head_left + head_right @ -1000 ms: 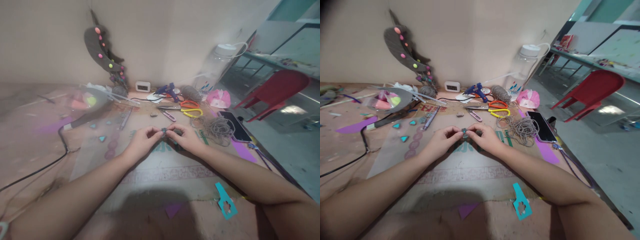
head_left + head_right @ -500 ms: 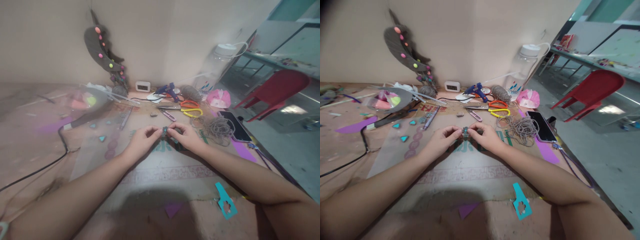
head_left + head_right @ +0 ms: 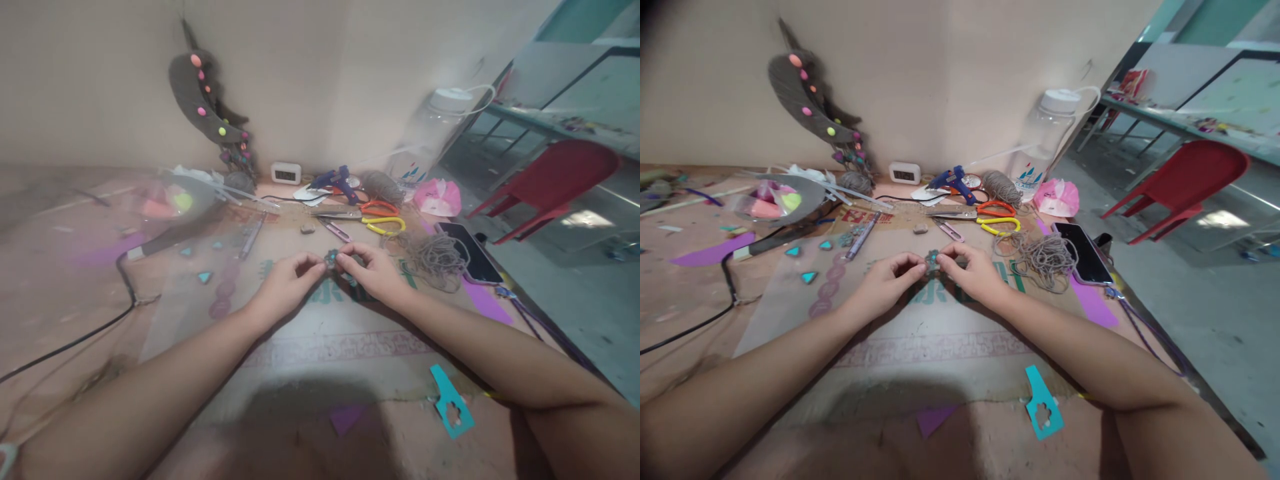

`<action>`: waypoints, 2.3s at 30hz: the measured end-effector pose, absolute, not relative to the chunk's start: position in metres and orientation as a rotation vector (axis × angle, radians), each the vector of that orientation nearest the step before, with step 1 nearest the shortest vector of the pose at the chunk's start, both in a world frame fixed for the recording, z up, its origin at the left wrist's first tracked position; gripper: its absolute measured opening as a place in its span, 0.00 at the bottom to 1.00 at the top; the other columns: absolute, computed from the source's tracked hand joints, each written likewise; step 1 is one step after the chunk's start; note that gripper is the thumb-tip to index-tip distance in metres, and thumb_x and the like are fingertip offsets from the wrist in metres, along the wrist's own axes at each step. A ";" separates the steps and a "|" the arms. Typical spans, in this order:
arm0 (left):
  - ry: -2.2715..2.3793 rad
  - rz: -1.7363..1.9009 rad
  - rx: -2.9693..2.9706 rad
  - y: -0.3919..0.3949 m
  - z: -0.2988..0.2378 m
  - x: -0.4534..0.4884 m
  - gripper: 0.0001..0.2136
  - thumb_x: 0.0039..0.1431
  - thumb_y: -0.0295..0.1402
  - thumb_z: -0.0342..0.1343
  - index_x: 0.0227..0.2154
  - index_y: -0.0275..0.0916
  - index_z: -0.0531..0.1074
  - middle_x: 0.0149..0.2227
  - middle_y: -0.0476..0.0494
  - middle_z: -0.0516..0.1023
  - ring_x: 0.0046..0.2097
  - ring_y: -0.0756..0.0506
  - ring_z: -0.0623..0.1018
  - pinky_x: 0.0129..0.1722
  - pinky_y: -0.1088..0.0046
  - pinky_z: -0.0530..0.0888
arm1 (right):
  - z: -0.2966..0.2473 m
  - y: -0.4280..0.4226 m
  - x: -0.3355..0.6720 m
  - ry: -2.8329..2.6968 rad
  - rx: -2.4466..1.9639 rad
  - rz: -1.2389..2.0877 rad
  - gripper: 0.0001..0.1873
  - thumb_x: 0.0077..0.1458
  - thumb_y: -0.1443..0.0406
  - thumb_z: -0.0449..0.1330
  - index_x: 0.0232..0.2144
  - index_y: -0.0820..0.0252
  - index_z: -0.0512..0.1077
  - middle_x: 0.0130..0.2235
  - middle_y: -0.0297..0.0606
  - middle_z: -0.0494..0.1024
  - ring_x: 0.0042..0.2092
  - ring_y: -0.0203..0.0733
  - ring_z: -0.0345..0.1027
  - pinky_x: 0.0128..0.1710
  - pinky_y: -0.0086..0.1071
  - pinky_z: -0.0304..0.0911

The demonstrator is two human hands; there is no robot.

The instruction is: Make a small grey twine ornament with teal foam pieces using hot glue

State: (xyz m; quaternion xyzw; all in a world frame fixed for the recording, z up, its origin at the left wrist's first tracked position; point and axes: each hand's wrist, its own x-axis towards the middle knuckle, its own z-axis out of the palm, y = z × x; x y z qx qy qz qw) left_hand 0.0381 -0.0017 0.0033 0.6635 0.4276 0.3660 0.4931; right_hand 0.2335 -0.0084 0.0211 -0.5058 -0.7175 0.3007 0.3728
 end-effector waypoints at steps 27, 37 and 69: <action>1.120 0.997 1.596 -0.006 0.003 0.039 0.08 0.56 0.37 0.62 0.34 0.39 0.75 0.34 0.47 0.80 0.35 0.48 0.76 0.38 0.70 0.71 | 0.009 -0.014 0.229 -2.054 -1.111 0.272 0.10 0.62 0.63 0.58 0.28 0.58 0.71 0.29 0.36 0.76 0.34 0.40 0.68 0.38 0.34 0.62; 1.143 0.984 1.628 -0.006 0.004 0.038 0.08 0.57 0.37 0.60 0.35 0.39 0.78 0.34 0.46 0.81 0.36 0.46 0.77 0.39 0.69 0.71 | 0.010 -0.016 0.230 -2.193 -0.968 -0.008 0.09 0.64 0.63 0.57 0.30 0.58 0.70 0.29 0.36 0.76 0.35 0.41 0.67 0.40 0.37 0.60; 1.078 1.048 1.304 0.002 0.005 0.037 0.11 0.56 0.41 0.60 0.31 0.38 0.73 0.27 0.51 0.73 0.29 0.51 0.71 0.32 0.75 0.68 | 0.021 -0.011 0.232 -1.855 -1.275 0.613 0.10 0.60 0.61 0.57 0.27 0.58 0.70 0.27 0.34 0.76 0.32 0.38 0.69 0.38 0.32 0.65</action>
